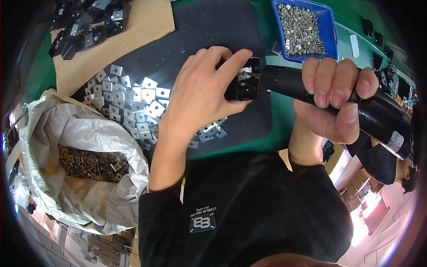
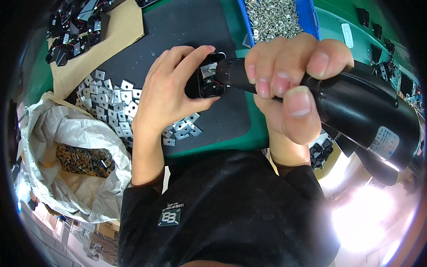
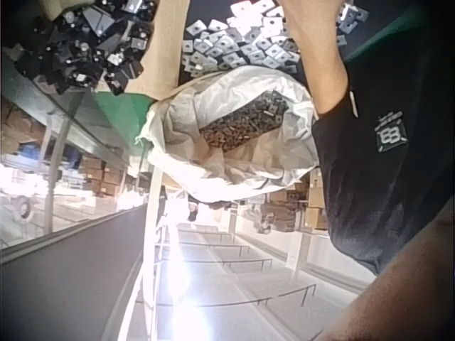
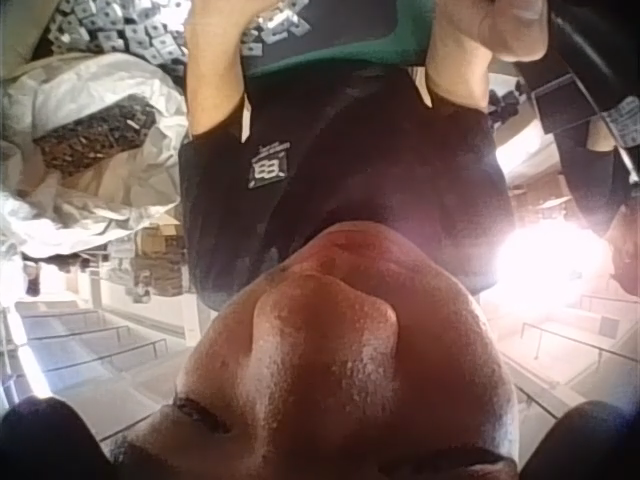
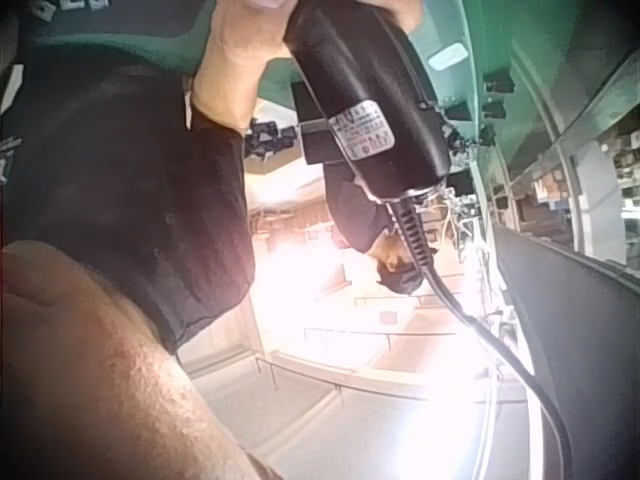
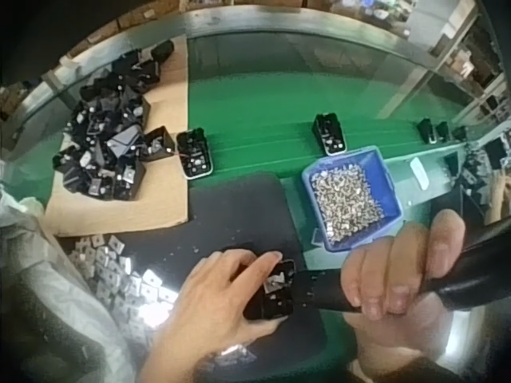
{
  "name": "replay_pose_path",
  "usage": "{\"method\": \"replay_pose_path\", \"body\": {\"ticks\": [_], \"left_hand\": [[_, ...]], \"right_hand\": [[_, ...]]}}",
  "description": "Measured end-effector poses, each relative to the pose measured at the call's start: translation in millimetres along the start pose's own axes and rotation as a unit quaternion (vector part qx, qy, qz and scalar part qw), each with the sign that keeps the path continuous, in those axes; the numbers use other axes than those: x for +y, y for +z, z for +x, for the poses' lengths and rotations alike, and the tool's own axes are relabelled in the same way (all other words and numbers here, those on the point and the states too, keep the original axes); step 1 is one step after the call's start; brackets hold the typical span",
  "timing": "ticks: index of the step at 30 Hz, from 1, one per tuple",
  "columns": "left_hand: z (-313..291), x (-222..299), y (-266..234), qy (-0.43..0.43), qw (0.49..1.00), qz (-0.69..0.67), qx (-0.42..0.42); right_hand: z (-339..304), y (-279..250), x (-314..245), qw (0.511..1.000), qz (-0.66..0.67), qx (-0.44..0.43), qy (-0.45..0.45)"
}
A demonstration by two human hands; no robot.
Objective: The person assembles electronic components and small metal plates using an electric screwdriver to secure them with screws.
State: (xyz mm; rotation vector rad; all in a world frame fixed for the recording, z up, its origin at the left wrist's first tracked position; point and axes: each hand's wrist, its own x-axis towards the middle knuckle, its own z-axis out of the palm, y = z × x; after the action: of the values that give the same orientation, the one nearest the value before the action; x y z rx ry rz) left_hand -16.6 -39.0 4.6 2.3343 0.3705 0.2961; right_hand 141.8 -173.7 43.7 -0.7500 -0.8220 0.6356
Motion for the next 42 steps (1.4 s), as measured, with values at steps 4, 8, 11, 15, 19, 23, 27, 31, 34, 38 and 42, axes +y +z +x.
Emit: {"method": "replay_pose_path", "body": {"ticks": [4,8,11,15,19,23,27,31,34,38,42], "left_hand": [[1,1,-3,0.0,1.0,0.008,-0.001],[0,2,-6,-0.013,1.0,0.008,-0.007],[0,4,-7,-0.017,1.0,0.009,-0.009],[-1,4,-15,-0.067,0.997,-0.04,0.003],[3,-8,-45,-0.221,0.923,-0.307,0.074],[2,-46,-54,-0.183,0.766,-0.581,0.205],[-4,-69,-80,-0.156,0.612,-0.738,0.238],[-11,-73,-88,-0.138,0.529,-0.803,0.239],[-13,-74,-88,-0.11,0.504,-0.807,0.287],[-14,-70,-92,-0.104,0.513,-0.763,0.38],[-25,-48,-82,-0.08,0.692,-0.618,0.364]], "right_hand": [[1,-2,5,0.999,0.007,-0.027,-0.016],[-4,-5,9,0.999,0.028,-0.017,-0.038],[-12,-4,5,0.996,0.038,0.031,-0.077],[-10,-23,-15,0.988,0.055,0.04,-0.138],[-10,-29,-8,0.988,0.027,0.12,-0.091],[-20,-19,12,0.983,-0.044,0.161,-0.077],[-17,-19,21,0.985,-0.047,0.14,-0.089],[-18,-19,20,0.982,-0.038,0.168,-0.074],[-18,-21,19,0.981,-0.035,0.176,-0.07],[-19,-24,20,0.982,-0.051,0.174,-0.057],[-14,-22,18,0.984,-0.043,0.153,-0.08]]}}
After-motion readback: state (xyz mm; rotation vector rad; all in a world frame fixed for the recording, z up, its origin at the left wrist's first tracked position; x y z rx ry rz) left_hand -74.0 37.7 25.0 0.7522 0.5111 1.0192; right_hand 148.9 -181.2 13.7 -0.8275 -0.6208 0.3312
